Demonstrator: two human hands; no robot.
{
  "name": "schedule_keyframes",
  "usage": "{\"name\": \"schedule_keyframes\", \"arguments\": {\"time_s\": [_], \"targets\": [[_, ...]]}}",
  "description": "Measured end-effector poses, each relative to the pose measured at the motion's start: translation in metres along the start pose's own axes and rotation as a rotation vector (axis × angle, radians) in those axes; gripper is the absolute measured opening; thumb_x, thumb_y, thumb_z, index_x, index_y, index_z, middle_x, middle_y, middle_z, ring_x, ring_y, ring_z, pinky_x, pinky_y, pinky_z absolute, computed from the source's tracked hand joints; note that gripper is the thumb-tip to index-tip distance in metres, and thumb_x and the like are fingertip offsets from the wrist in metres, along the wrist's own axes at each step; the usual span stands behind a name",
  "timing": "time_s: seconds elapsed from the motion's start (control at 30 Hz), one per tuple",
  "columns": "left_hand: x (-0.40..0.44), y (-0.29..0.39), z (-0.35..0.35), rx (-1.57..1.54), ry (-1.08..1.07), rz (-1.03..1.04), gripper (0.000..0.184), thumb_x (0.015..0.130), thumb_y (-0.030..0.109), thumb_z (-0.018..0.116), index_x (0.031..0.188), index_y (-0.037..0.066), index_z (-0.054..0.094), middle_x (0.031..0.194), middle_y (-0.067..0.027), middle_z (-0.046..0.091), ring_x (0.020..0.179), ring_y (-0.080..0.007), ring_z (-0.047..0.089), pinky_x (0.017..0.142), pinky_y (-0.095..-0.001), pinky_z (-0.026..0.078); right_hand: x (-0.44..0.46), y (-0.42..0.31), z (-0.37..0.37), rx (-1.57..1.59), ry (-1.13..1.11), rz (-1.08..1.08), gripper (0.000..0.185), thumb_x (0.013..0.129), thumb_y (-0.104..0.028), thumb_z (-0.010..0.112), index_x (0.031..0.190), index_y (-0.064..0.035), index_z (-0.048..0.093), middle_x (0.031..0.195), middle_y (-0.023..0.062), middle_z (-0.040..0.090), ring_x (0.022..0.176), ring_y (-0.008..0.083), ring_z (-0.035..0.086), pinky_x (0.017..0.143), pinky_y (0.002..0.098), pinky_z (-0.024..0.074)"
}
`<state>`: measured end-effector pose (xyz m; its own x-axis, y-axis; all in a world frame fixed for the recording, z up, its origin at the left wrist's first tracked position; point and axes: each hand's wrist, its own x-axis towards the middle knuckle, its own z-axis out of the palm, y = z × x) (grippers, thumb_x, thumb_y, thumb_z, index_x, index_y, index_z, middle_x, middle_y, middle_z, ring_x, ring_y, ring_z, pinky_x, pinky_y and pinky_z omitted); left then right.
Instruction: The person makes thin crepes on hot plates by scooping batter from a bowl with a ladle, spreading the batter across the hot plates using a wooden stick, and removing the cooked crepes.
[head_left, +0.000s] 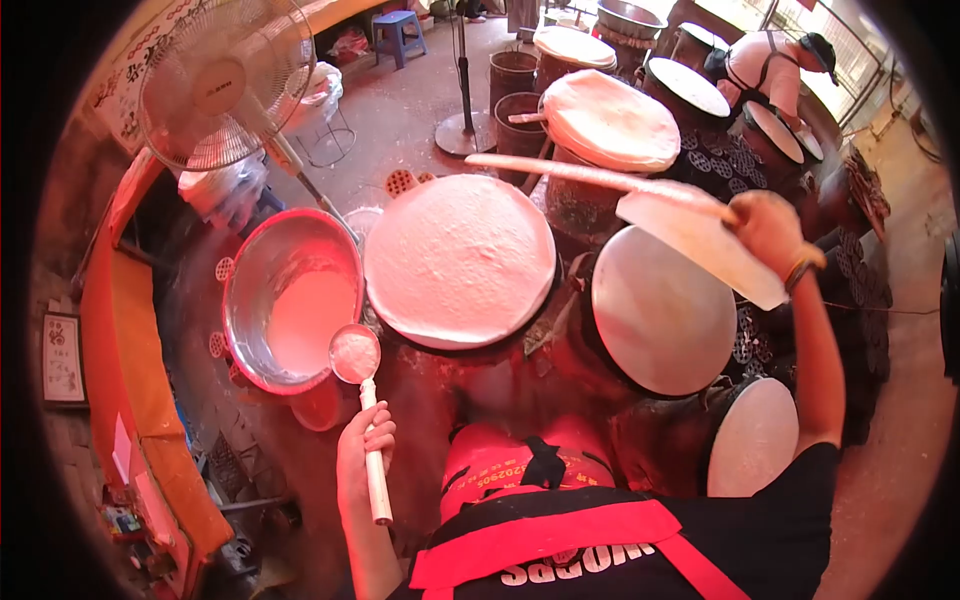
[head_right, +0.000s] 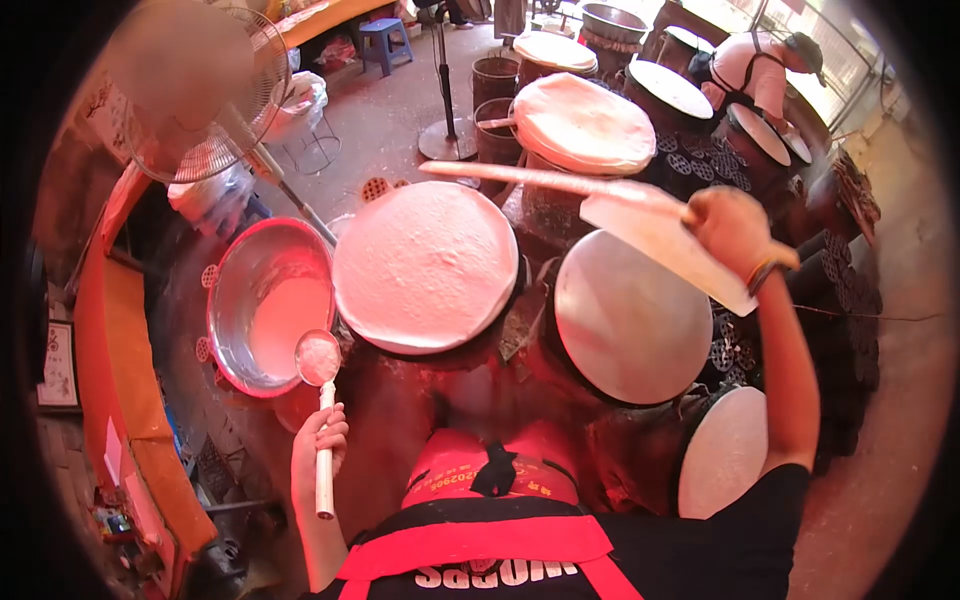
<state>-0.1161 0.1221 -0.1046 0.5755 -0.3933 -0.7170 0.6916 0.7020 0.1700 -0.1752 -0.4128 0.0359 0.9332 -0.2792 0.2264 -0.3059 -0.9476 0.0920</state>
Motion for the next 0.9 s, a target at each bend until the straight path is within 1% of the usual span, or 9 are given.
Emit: {"name": "schedule_keyframes", "arguments": {"time_s": [0.17, 0.3, 0.37, 0.6, 0.63, 0.7, 0.77, 0.87, 0.9], "targets": [[0.035, 0.055, 0.005, 0.131, -0.053, 0.046, 0.014, 0.091, 0.003, 0.045, 0.103, -0.003, 0.041, 0.071, -0.0026, 0.04, 0.047, -0.0032, 0.034, 0.035, -0.0144, 0.029, 0.111, -0.029, -0.061, 0.042, -0.112, 0.1, 0.022, 0.072, -0.024, 0.065, 0.074, -0.0022, 0.064, 0.065, 0.0172, 0.059, 0.061, 0.0292, 0.059, 0.062, 0.0392, 0.0449], [0.049, 0.095, 0.015, 0.177, -0.065, 0.028, 0.016, 0.091, 0.003, 0.045, 0.104, -0.004, 0.041, 0.072, -0.003, 0.04, 0.048, -0.0038, 0.034, 0.036, -0.0148, 0.029, 0.184, 0.024, -0.057, 0.383, -0.072, 0.138, 0.029, 0.074, -0.028, 0.065, 0.073, 0.001, 0.062, 0.057, 0.0043, 0.056, 0.051, 0.0167, 0.054, 0.051, 0.0316, 0.0419], [0.056, 0.104, 0.017, 0.148, -0.066, 0.018, 0.015, 0.091, 0.003, 0.045, 0.104, -0.005, 0.042, 0.072, -0.0031, 0.04, 0.048, -0.0041, 0.035, 0.035, -0.0149, 0.029, 0.195, 0.035, -0.056, 0.722, 0.119, 0.455, 0.031, 0.075, -0.032, 0.066, 0.075, -0.0017, 0.06, 0.055, -0.0021, 0.049, 0.046, 0.0123, 0.047, 0.043, 0.0295, 0.0357], [0.068, 0.109, 0.025, -0.118, -0.055, -0.011, 0.007, 0.093, 0.003, 0.041, 0.097, -0.003, 0.041, 0.07, -0.0036, 0.039, 0.047, -0.006, 0.035, 0.034, -0.017, 0.03, 0.219, 0.113, 0.107, 1.384, 0.361, 0.857, 0.028, 0.08, -0.037, 0.065, 0.072, -0.0168, 0.047, 0.054, -0.003, 0.038, 0.042, 0.0106, 0.038, 0.039, 0.0286, 0.034], [0.066, 0.104, 0.027, -0.172, -0.052, -0.01, 0.006, 0.093, 0.003, 0.04, 0.096, -0.002, 0.04, 0.069, -0.0032, 0.038, 0.047, -0.0061, 0.035, 0.035, -0.0174, 0.031, 0.23, 0.15, 0.157, 1.309, 0.259, 0.935, 0.025, 0.084, -0.037, 0.061, 0.076, -0.0153, 0.051, 0.055, 0.0016, 0.047, 0.042, 0.0161, 0.045, 0.038, 0.0343, 0.0371], [0.057, 0.092, 0.043, -0.259, -0.046, 0.006, 0.008, 0.093, 0.003, 0.04, 0.097, -0.004, 0.04, 0.066, -0.0021, 0.036, 0.047, -0.0062, 0.035, 0.036, -0.018, 0.032, 0.239, 0.209, 0.271, 0.343, -0.007, 0.6, 0.028, 0.091, -0.033, 0.048, 0.096, -0.0076, 0.059, 0.076, 0.0148, 0.065, 0.063, 0.0265, 0.063, 0.056, 0.0402, 0.0507], [0.049, 0.084, 0.039, -0.373, -0.066, 0.019, 0.018, 0.094, 0.006, 0.039, 0.105, -0.008, 0.04, 0.067, -0.0021, 0.036, 0.049, -0.007, 0.035, 0.038, -0.0192, 0.034, 0.251, 0.258, 0.368, 0.383, 0.093, 0.603, 0.026, 0.09, -0.029, 0.049, 0.095, -0.0058, 0.061, 0.073, 0.016, 0.064, 0.068, 0.0251, 0.064, 0.065, 0.0353, 0.0526], [0.036, 0.072, 0.059, -0.414, -0.032, 0.081, 0.023, 0.093, 0.009, 0.038, 0.107, -0.01, 0.037, 0.071, -0.0039, 0.036, 0.05, -0.0095, 0.036, 0.04, -0.0207, 0.036, 0.223, 0.125, 0.362, 1.604, 0.466, 1.59, 0.042, 0.079, -0.031, 0.064, 0.104, 0.0016, 0.058, 0.089, 0.0142, 0.063, 0.077, 0.0268, 0.063, 0.066, 0.0386, 0.0518], [0.028, 0.068, 0.074, -0.411, -0.029, 0.083, 0.023, 0.093, 0.009, 0.038, 0.107, -0.01, 0.037, 0.071, -0.0039, 0.036, 0.05, -0.0095, 0.036, 0.04, -0.0207, 0.036, 0.219, 0.124, 0.376, 1.606, 0.463, 1.594, 0.042, 0.079, -0.031, 0.064, 0.104, 0.0016, 0.058, 0.089, 0.0142, 0.063, 0.077, 0.0268, 0.063, 0.066, 0.0386, 0.0518]]}}
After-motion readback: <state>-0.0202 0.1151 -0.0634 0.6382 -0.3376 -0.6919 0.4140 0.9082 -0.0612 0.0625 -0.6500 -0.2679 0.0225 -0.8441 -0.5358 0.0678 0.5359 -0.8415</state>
